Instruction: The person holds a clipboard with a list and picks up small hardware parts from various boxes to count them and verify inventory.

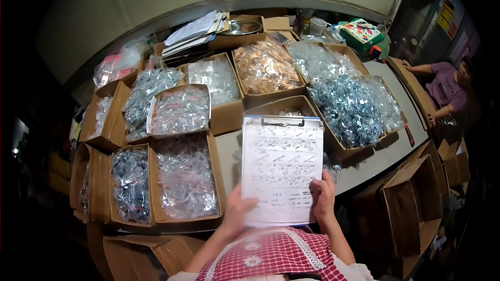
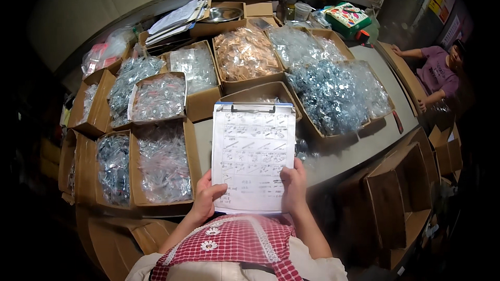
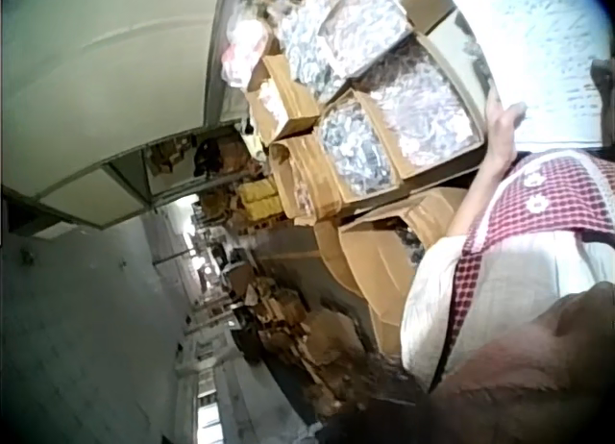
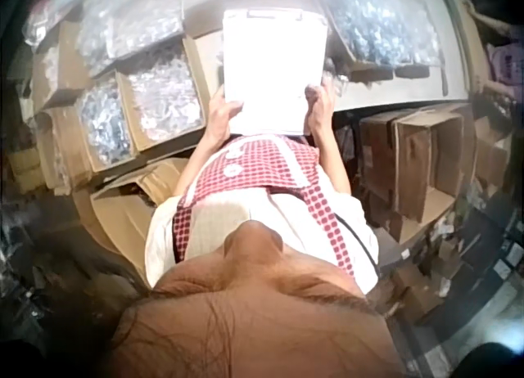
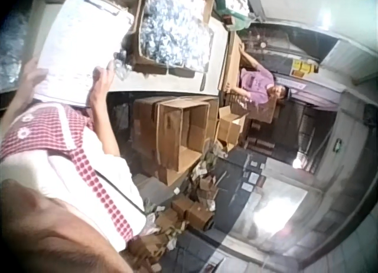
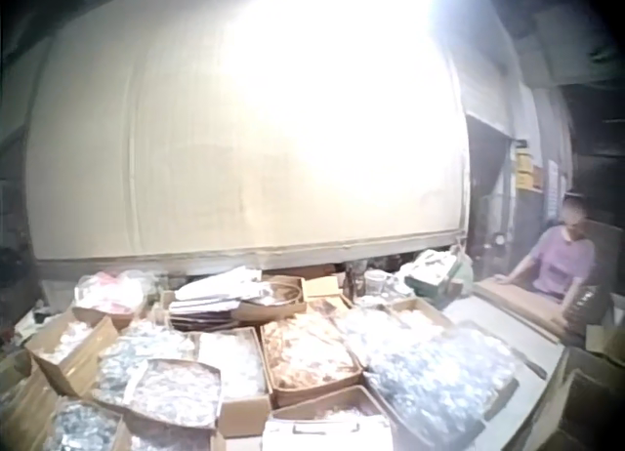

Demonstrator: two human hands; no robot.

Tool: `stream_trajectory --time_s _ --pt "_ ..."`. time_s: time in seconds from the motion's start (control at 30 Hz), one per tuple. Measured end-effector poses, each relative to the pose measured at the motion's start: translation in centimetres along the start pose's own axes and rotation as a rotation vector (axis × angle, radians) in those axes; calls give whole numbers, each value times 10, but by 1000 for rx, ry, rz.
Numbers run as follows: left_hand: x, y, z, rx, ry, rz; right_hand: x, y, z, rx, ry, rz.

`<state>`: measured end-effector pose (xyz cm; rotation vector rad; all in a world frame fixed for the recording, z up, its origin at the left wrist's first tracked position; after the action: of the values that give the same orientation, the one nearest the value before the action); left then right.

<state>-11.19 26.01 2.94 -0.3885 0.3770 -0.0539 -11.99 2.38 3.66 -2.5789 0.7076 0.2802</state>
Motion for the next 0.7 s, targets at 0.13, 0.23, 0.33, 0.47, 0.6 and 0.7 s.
stream_trajectory --time_s 0.13,0.23,0.33,0.47,0.6,0.7 --pt "1 0 -9 -60 107 -66 -11 15 4 -24 28 66" --pt "2 -5 -16 -89 144 -111 -26 22 -2 -47 59 125" --pt "0 -13 -20 -81 184 -170 -39 31 -6 -18 74 184" --pt "-1 -19 -25 -48 179 -199 -53 38 -9 62 94 189" --pt "-2 -17 -32 -33 128 -182 -63 43 -11 39 103 196" --pt "-2 -16 -29 -21 103 -176 -67 44 -8 12 77 212"
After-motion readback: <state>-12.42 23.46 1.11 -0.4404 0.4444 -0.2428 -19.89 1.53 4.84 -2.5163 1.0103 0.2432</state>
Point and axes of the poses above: each hand's wrist, its own x-axis towards the middle knuckle, its own y-axis out of the back of the hand, z = x × y, the point moved 8 cm from there along x, towards the middle knuckle, and after that the axes turned 8 degrees about z, right-handed, at the moved point
